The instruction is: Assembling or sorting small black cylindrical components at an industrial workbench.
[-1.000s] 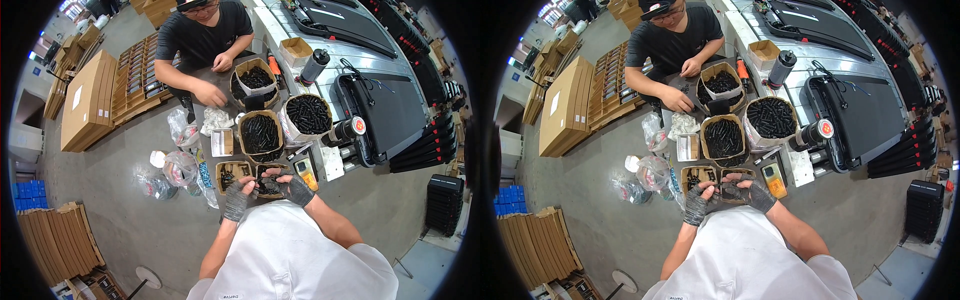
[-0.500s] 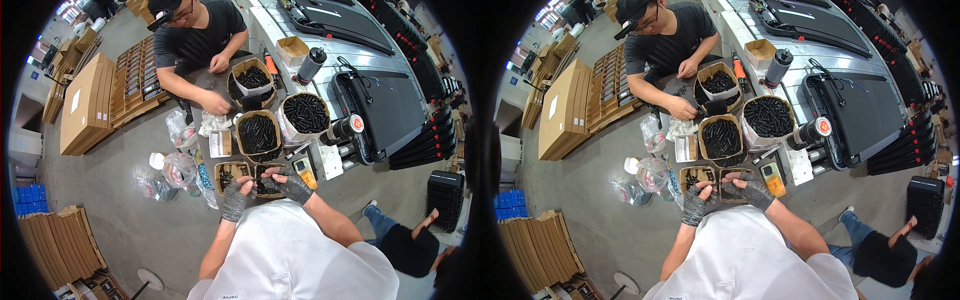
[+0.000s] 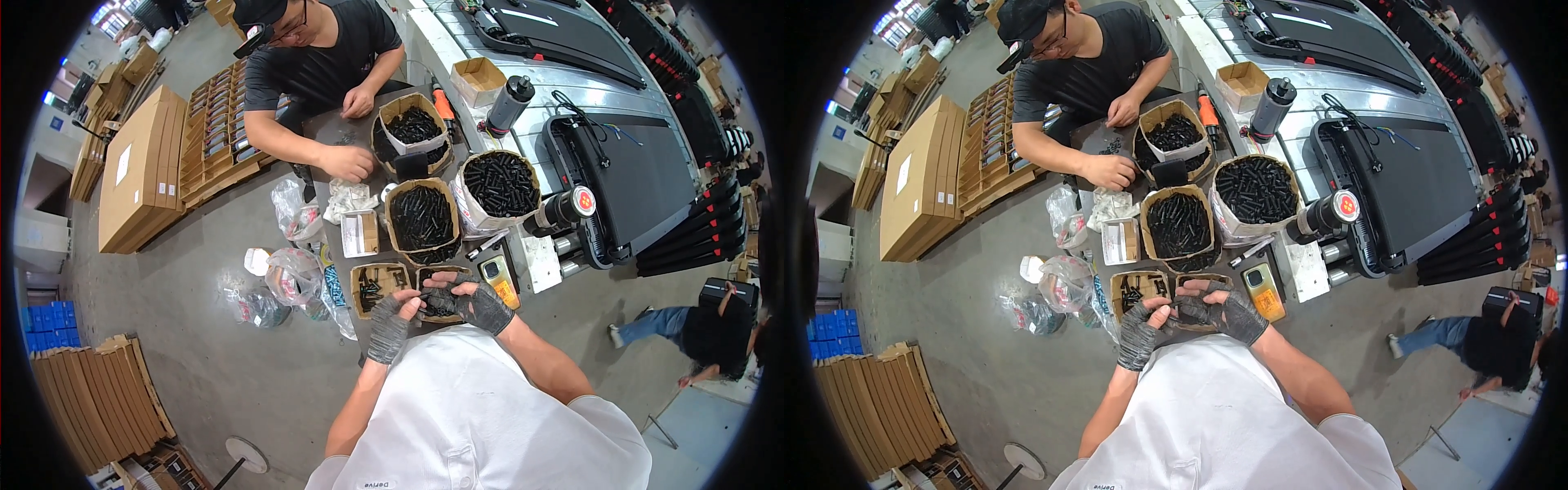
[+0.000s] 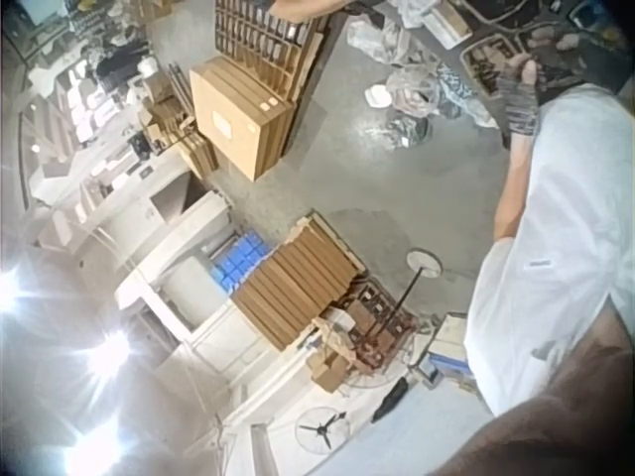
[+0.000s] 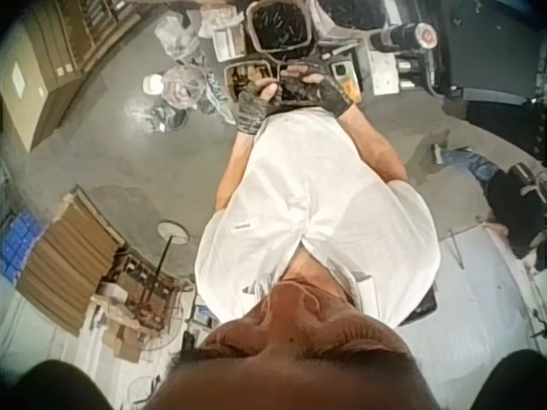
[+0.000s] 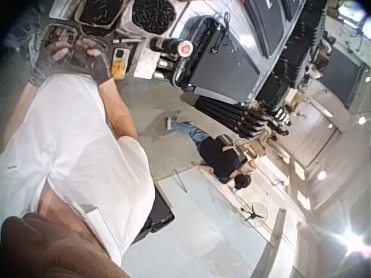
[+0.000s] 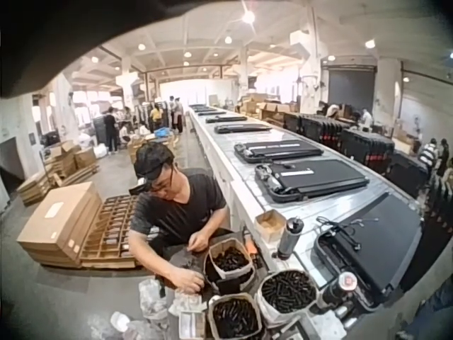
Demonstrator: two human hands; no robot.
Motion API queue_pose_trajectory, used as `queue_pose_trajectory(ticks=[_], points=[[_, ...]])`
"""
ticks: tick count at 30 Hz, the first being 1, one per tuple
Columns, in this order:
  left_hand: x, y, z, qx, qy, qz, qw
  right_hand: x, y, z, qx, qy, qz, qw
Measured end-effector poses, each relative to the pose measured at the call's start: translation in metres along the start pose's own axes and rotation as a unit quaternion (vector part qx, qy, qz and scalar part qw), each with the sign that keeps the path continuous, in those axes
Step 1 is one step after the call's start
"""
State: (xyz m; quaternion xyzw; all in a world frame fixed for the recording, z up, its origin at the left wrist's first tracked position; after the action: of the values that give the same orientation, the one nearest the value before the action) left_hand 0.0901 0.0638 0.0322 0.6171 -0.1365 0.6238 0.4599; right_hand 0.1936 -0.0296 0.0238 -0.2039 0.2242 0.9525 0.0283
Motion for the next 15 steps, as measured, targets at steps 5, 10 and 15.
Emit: queue_pose_trajectory(ticks=[5, 10, 15], points=[[-0.0008, -0.0007, 0.0085, -0.010, -0.009, 0.002, 1.000, -0.0031, 0.0017, 0.0068, -0.031, 0.036, -0.019, 0.999], [-0.0008, -0.0001, 0.0100, -0.009, -0.049, 0.026, 0.998, -0.0043, 0.0058, 0.0134, -0.033, 0.043, -0.002, 0.998], [0.0010, 0.0018, 0.0115, -0.005, -0.042, -0.003, 0.999, -0.0051, 0.0062, 0.0095, -0.020, 0.053, 0.006, 0.998]])
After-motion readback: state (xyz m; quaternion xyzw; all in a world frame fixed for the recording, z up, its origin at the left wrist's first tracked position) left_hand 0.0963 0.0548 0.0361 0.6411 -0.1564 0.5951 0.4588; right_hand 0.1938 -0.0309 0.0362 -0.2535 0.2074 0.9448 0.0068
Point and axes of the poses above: each hand's wrist, its own y-axis away from the middle knuckle, its own z-axis out of the palm, x = y × z, the point moved 10 cm from there along -y, towards the middle knuckle
